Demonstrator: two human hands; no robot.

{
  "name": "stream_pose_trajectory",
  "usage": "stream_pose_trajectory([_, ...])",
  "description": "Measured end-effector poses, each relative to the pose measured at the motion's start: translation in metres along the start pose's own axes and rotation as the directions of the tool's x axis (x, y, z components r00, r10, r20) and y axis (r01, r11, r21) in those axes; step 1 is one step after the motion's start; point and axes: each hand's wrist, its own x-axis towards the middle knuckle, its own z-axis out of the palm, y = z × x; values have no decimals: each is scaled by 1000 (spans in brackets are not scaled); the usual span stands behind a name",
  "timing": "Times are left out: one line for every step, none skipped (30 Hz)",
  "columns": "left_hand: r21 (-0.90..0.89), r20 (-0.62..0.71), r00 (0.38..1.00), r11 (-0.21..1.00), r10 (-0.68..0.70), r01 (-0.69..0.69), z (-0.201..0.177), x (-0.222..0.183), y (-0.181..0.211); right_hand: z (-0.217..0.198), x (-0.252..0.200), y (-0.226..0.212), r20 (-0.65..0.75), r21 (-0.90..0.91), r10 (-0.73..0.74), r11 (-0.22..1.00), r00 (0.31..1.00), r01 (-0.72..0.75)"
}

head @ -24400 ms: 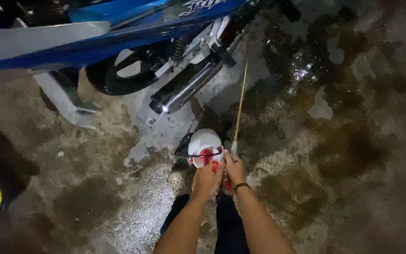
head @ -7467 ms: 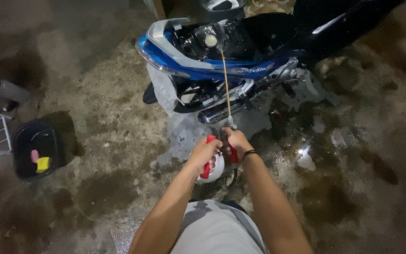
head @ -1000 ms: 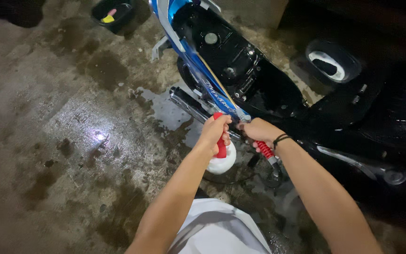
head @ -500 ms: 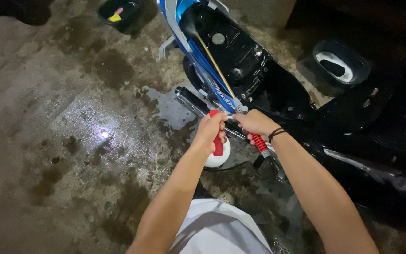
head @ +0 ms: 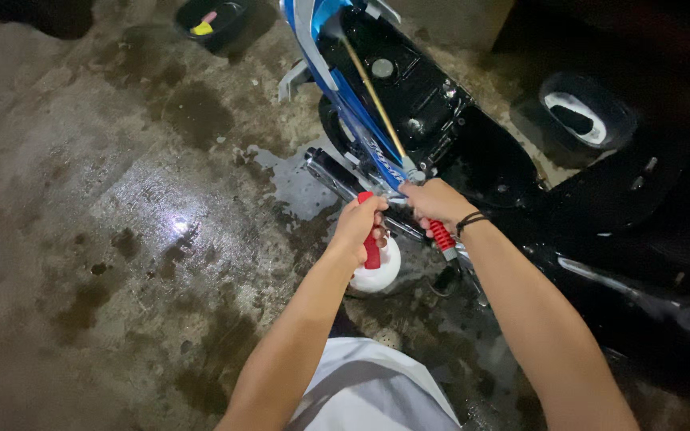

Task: The person uses a pressure washer to clean a blue motorcycle. They spray water on the engine, frame, and seat, then remove the seat to clean the area underneath before placing it back.

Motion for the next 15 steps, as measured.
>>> stream_pose_trajectory([7, -2, 1000, 1000, -6, 6, 1, 1, 0, -3, 4, 6, -8, 42, 12, 999, 1000, -12])
stream_pose_trajectory([1, 11, 1000, 1000, -9, 9, 1, 3, -1, -7, 7, 12, -16, 84, 24, 996, 1000, -23])
stream_pose_trajectory([-6, 22, 1000, 1000, -13, 13, 0, 3, -2, -10, 10, 18, -20, 92, 53, 994, 998, -51])
stream_pose_trajectory([-13, 34, 999, 1000, -16, 17, 0, 4, -3, -14, 12, 24, -24, 101, 81, 992, 996, -78])
stream_pose_trajectory([-10, 36, 999, 1000, -22, 23, 0, 5, -3, -18, 14, 30, -29, 111, 109, 988, 994, -105])
stream_pose_trajectory([-7, 39, 999, 1000, -28, 28, 0, 6, -3, -22, 16, 34, -37, 118, 134, 985, 990, -129])
stream_pose_trajectory([-4, 42, 998, 999, -37, 37, 0, 6, -4, -26, 16, 40, -47, 127, 161, 980, 986, -154])
stream_pose_trajectory([5, 41, 998, 999, -44, 43, 1, 7, -5, -29, 15, 44, -56, 135, 189, 974, 980, -180])
stream_pose_trajectory([13, 39, 998, 999, -47, 47, 1, 8, -5, -32, 14, 47, -66, 133, 196, 974, 978, -186])
stream_pose_trajectory([21, 36, 998, 998, -51, 51, 1, 8, -5, -33, 12, 48, -76, 131, 203, 973, 976, -192])
stream_pose_trajectory([30, 40, 998, 998, -58, 57, 1, 8, -4, -35, 11, 48, -86, 127, 208, 972, 974, -196])
stream_pose_trajectory([39, 44, 997, 997, -65, 63, 1, 8, -3, -34, 9, 47, -75, 140, 203, 971, 976, -192])
stream_pose_trajectory([46, 46, 996, 996, -72, 70, 1, 7, -3, -33, 7, 46, -64, 152, 200, 970, 978, -189])
stream_pose_trajectory([43, 52, 996, 996, -75, 72, 1, 7, -1, -31, 6, 44, -52, 165, 196, 969, 979, -186])
stream_pose_trajectory([42, 59, 995, 996, -78, 76, 1, 7, -1, -30, 4, 43, -49, 149, 192, 972, 980, -182])
